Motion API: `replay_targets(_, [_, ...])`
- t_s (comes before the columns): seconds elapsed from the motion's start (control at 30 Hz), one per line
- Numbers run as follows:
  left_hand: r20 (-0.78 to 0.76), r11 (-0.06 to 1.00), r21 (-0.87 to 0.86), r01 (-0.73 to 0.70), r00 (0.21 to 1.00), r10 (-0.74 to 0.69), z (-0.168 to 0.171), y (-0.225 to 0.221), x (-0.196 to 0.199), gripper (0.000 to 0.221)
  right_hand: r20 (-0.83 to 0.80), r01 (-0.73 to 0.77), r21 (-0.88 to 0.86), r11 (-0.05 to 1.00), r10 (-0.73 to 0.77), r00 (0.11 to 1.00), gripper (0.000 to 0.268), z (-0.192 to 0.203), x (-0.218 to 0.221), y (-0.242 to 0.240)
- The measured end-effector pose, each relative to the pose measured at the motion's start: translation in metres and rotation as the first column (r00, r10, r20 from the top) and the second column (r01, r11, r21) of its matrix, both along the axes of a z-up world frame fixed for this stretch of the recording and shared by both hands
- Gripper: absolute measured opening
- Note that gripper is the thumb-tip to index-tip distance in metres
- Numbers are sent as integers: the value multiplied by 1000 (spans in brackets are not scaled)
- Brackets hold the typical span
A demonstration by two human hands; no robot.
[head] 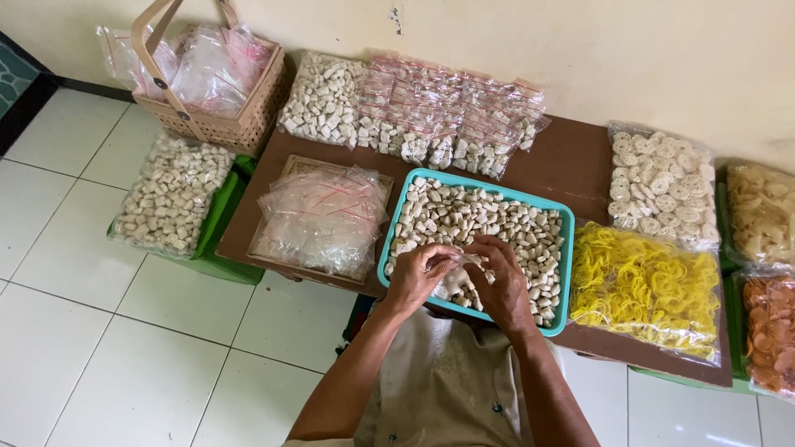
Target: The person repeatedly picks small white food pieces from a blue tray, places them into small clear plastic bags, and sets the filled bags aside. The workspace includes multiple pre-filled bags and other packaged food items on the table.
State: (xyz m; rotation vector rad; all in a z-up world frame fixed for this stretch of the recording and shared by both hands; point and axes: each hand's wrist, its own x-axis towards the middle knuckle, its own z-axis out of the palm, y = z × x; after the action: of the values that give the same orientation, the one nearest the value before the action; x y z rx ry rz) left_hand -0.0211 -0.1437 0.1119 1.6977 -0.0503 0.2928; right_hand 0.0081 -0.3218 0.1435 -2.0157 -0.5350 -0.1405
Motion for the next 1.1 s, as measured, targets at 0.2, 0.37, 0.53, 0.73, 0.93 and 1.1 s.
replay_targets(0.2, [-67, 993, 35, 109, 992, -107, -11, -3, 9, 13, -73, 43, 37, 998, -41, 997, 14, -26, 9, -15])
replay_targets(0.37, [-9, 995, 103, -2, 1000, 3, -38, -12, 22, 6, -51, 61, 41, 997, -59, 997, 15, -18, 10, -21])
replay_targets(0.53, [153, 980, 134, -145, 980, 124, -49, -17, 30, 21, -42, 84, 90, 992, -80, 996, 19, -29, 11, -23])
replay_targets(0.73, [233, 932, 319, -172, 967, 99, -39, -17, 25, 27, -10, -19, 38, 999, 20, 1000, 19, -1, -1, -6])
replay_targets(0.93, [317, 682, 688, -249, 948, 26, -36, -22, 21, 16, -362, -22, -8, 1000, 18, 932, 40, -8, -1, -9])
replay_targets(1.1, [419, 566, 757, -325, 907, -39, -35, -27, 14, 31, -601, 49, 116, 992, 31, 799, 51, -9, -6, -8])
